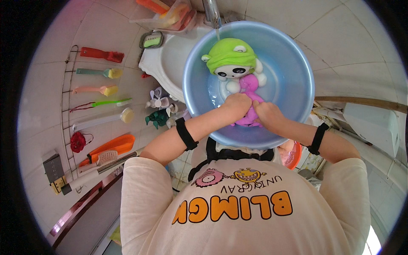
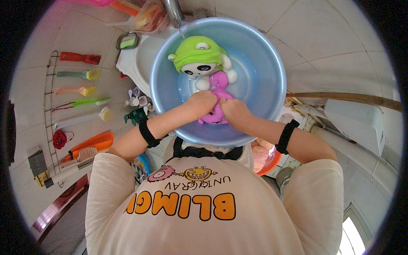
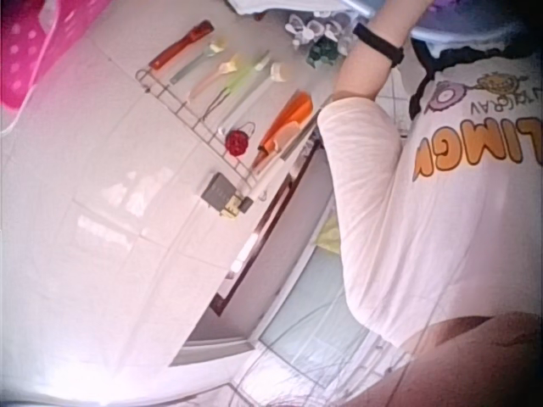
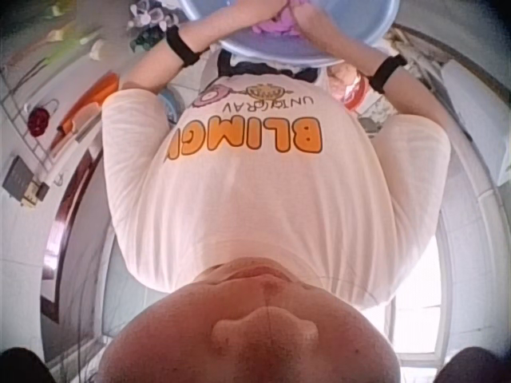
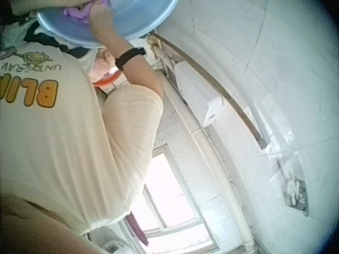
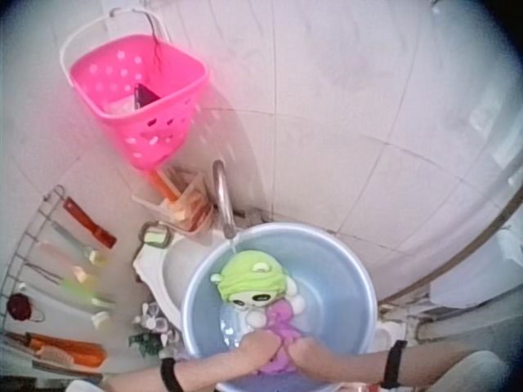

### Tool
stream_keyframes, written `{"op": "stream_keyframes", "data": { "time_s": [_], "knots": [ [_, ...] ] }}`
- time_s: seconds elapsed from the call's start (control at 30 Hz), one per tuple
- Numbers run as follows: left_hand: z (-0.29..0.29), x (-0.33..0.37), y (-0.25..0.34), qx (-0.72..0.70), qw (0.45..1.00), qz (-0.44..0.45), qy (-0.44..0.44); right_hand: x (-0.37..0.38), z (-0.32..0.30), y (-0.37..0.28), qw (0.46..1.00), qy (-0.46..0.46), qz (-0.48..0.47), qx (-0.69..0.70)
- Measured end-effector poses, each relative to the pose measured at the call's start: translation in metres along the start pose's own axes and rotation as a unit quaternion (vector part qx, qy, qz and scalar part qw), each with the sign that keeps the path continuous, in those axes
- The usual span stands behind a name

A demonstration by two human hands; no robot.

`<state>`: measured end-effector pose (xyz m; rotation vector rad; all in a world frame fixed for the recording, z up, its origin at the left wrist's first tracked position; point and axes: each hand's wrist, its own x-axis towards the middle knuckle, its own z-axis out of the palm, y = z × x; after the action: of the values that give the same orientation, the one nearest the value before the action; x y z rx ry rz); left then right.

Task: The person washes plush toys by hand in a basin of water inside a sink and then moves them into a bucket of water on the floor. They scrub the toys with their hands in both containers.

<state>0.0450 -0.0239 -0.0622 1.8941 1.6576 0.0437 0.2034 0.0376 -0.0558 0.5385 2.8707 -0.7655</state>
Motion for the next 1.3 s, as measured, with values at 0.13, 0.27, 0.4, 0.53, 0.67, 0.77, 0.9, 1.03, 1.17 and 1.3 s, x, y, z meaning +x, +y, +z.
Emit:
{"op": "stream_keyframes", "data": {
  "time_s": [0.13, 0.27, 0.4, 0.53, 0.67, 0.77, 0.9, 1.03, 1.17, 1.3],
  "knots": [
    [0.006, 0.003, -0.001, -0.004, 1.0, -0.008, 0.004, 0.005, -0.001, 0.001, 0.999, -0.026, 0.023, 0.005],
    [0.004, 0.006, 0.001, -0.001, 1.0, -0.02, 0.004, 0.007, 0.001, 0.005, 0.999, -0.029, 0.028, 0.013],
    [0.006, 0.009, -0.001, 0.011, 0.999, -0.039, -0.006, 0.012, 0.003, 0.01, 0.999, -0.028, 0.015, 0.019],
    [0.005, 0.009, 0.0, 0.003, 0.999, -0.03, 0.02, 0.015, 0.011, 0.013, 0.999, -0.039, 0.025, -0.008],
    [0.007, 0.009, 0.0, 0.011, 0.999, -0.045, -0.019, 0.017, 0.013, 0.011, 0.998, -0.051, 0.038, -0.013],
    [0.005, 0.01, 0.001, 0.002, 0.998, -0.065, -0.026, 0.019, 0.01, 0.009, 0.998, -0.057, 0.041, -0.009],
    [0.007, 0.013, -0.001, 0.002, 0.996, -0.08, -0.032, 0.022, 0.015, 0.014, 0.997, -0.061, 0.038, 0.025],
    [0.008, 0.014, -0.002, -0.008, 0.996, -0.091, -0.024, 0.027, 0.011, 0.014, 0.996, -0.068, 0.044, 0.029],
    [0.009, 0.017, -0.001, -0.006, 0.994, -0.106, -0.039, 0.03, 0.008, 0.013, 0.995, -0.087, 0.048, 0.024],
    [0.007, 0.021, 0.006, -0.006, 0.989, -0.144, -0.038, 0.031, 0.015, 0.018, 0.995, -0.089, 0.044, 0.019]
  ]
}}
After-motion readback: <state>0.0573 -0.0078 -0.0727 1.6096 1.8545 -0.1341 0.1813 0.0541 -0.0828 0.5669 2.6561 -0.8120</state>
